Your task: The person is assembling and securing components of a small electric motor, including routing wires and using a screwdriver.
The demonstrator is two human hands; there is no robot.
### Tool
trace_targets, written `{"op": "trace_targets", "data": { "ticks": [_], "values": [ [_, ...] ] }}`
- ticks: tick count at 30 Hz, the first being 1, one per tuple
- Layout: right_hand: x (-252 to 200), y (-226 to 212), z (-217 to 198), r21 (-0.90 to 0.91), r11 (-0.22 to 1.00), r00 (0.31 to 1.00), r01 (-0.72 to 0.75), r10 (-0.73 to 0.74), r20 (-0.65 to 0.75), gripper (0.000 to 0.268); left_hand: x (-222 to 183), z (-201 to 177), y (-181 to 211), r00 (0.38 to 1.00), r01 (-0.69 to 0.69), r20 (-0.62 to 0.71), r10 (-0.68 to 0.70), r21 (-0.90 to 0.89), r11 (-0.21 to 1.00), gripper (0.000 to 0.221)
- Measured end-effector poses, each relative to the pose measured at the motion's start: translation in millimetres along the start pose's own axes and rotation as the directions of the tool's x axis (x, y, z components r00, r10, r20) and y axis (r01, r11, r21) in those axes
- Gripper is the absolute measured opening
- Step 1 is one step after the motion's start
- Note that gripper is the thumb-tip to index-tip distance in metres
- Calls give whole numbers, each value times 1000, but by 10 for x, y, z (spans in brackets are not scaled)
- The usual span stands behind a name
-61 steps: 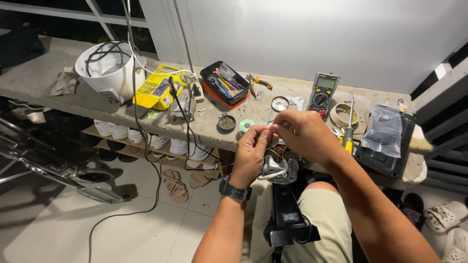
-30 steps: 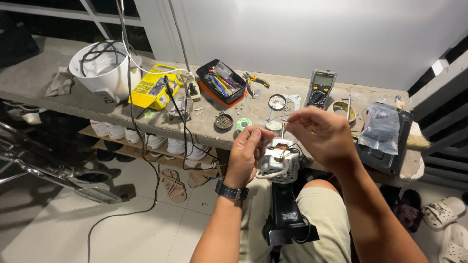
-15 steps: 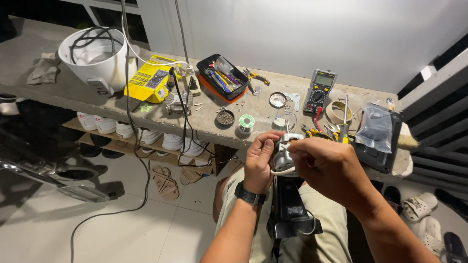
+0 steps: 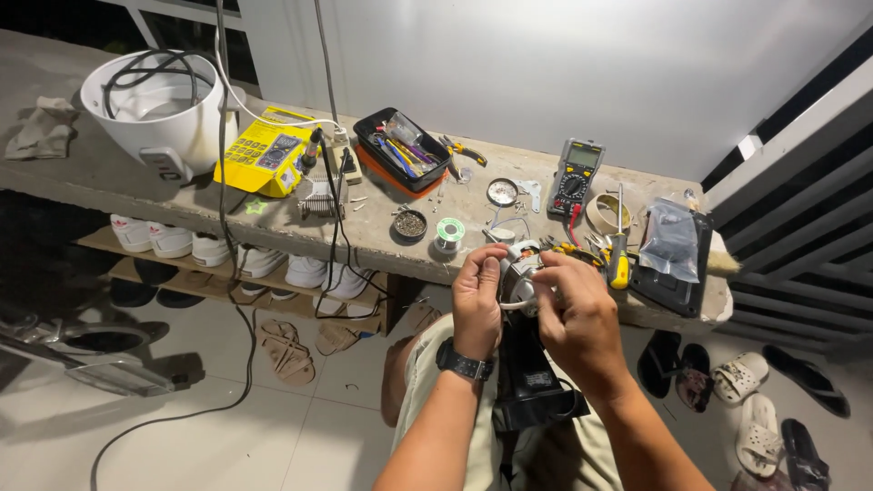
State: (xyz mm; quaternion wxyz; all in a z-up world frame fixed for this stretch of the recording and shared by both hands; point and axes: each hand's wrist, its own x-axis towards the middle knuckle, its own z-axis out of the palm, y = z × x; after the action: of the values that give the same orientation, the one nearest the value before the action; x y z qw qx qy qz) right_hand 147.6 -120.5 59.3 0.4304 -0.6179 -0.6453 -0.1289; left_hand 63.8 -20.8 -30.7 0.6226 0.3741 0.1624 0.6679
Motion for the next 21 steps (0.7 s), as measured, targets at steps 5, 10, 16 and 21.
{"op": "trace_targets", "data": {
  "ticks": [5, 10, 16, 21],
  "values": [
    [-5, 24, 99, 70, 997, 997, -44, 49, -65, 8, 34, -17, -15, 999, 30, -27, -31, -27, 999, 19],
    [-36, 31, 185, 148, 986, 991, -76, 91, -98, 10, 90, -68, -18, 998, 51, -38, -50, 0, 999, 20],
    [-33, 73, 178, 118, 976, 980, -185, 193, -57, 14, 87, -34, 57, 997, 80, -11, -81, -36, 996, 19],
    [72, 109, 93, -19, 980, 980, -196, 197, 37, 14, 74, -22, 82, 997, 83, 4, -83, -38, 996, 19]
  ]
}}
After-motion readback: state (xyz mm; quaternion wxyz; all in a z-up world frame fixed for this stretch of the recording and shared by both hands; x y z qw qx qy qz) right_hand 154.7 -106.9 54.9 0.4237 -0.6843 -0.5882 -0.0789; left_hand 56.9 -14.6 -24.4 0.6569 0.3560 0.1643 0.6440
